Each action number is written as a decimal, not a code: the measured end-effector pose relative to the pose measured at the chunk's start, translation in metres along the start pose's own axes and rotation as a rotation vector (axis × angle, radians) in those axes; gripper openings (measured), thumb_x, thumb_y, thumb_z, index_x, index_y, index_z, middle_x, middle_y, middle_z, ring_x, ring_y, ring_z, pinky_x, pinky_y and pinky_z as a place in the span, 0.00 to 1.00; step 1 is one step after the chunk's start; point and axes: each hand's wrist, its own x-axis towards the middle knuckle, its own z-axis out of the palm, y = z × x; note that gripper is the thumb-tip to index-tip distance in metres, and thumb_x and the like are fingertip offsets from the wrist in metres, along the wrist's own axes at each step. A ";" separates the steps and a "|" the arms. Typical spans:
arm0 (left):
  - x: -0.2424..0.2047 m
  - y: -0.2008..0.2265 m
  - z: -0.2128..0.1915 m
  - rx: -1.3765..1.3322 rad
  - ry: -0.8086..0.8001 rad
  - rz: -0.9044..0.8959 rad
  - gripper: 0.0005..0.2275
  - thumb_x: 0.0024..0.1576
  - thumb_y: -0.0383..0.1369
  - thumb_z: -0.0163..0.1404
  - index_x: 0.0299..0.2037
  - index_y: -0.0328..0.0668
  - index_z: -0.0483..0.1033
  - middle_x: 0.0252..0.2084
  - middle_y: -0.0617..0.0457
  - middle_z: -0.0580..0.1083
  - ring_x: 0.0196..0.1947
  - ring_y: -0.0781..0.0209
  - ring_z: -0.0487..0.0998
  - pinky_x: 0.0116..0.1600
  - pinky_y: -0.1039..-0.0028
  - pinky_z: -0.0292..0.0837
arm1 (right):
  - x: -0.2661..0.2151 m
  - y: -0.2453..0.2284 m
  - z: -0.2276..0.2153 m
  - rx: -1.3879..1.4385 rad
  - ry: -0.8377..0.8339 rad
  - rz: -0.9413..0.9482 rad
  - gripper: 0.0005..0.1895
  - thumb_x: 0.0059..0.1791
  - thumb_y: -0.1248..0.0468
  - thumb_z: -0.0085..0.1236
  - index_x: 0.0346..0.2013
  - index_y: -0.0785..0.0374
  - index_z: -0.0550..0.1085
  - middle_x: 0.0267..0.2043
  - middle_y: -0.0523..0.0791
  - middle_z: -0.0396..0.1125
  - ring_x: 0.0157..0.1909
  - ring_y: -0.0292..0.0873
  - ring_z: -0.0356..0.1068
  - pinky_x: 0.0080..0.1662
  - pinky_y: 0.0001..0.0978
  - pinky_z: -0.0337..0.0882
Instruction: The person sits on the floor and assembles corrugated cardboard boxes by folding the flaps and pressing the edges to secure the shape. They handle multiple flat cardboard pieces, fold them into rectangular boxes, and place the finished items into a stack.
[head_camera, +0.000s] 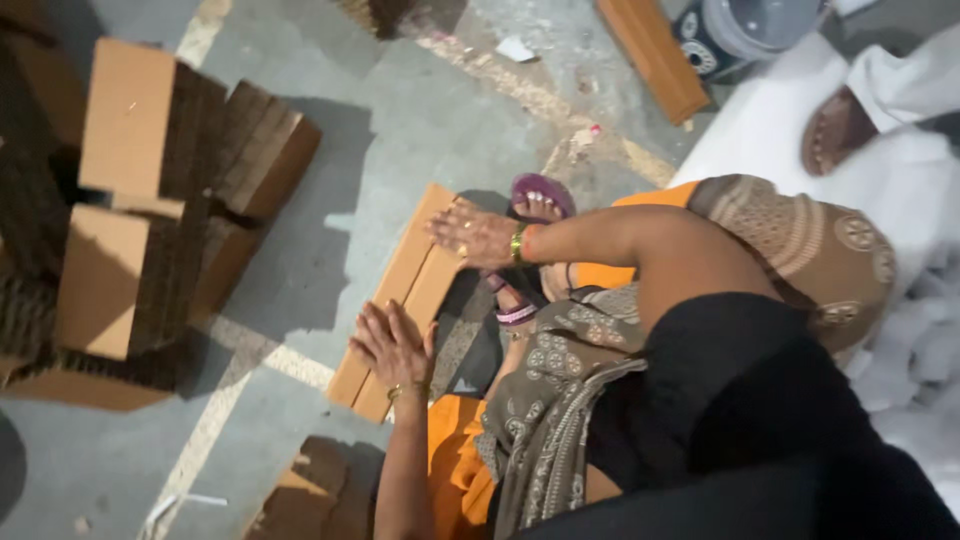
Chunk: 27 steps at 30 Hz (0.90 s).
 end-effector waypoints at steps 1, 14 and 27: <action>0.001 -0.001 0.002 0.009 0.028 -0.001 0.36 0.61 0.58 0.47 0.75 0.46 0.58 0.78 0.34 0.51 0.78 0.33 0.48 0.77 0.37 0.37 | 0.003 -0.001 0.001 0.014 -0.017 0.018 0.43 0.51 0.41 0.51 0.72 0.66 0.58 0.77 0.54 0.47 0.77 0.56 0.46 0.74 0.57 0.41; -0.005 -0.002 0.012 -0.005 0.018 -0.060 0.38 0.56 0.61 0.48 0.73 0.50 0.59 0.78 0.38 0.50 0.78 0.35 0.47 0.75 0.37 0.36 | 0.015 -0.010 -0.002 0.134 -0.081 0.219 0.35 0.51 0.44 0.56 0.68 0.55 0.63 0.77 0.45 0.52 0.81 0.50 0.46 0.78 0.53 0.42; 0.012 0.011 0.007 0.092 -0.001 -0.039 0.45 0.47 0.63 0.51 0.73 0.51 0.54 0.76 0.35 0.51 0.76 0.35 0.48 0.73 0.34 0.37 | 0.033 0.011 0.022 -0.050 -0.164 0.185 0.53 0.45 0.36 0.57 0.73 0.67 0.53 0.79 0.58 0.38 0.80 0.58 0.35 0.74 0.57 0.36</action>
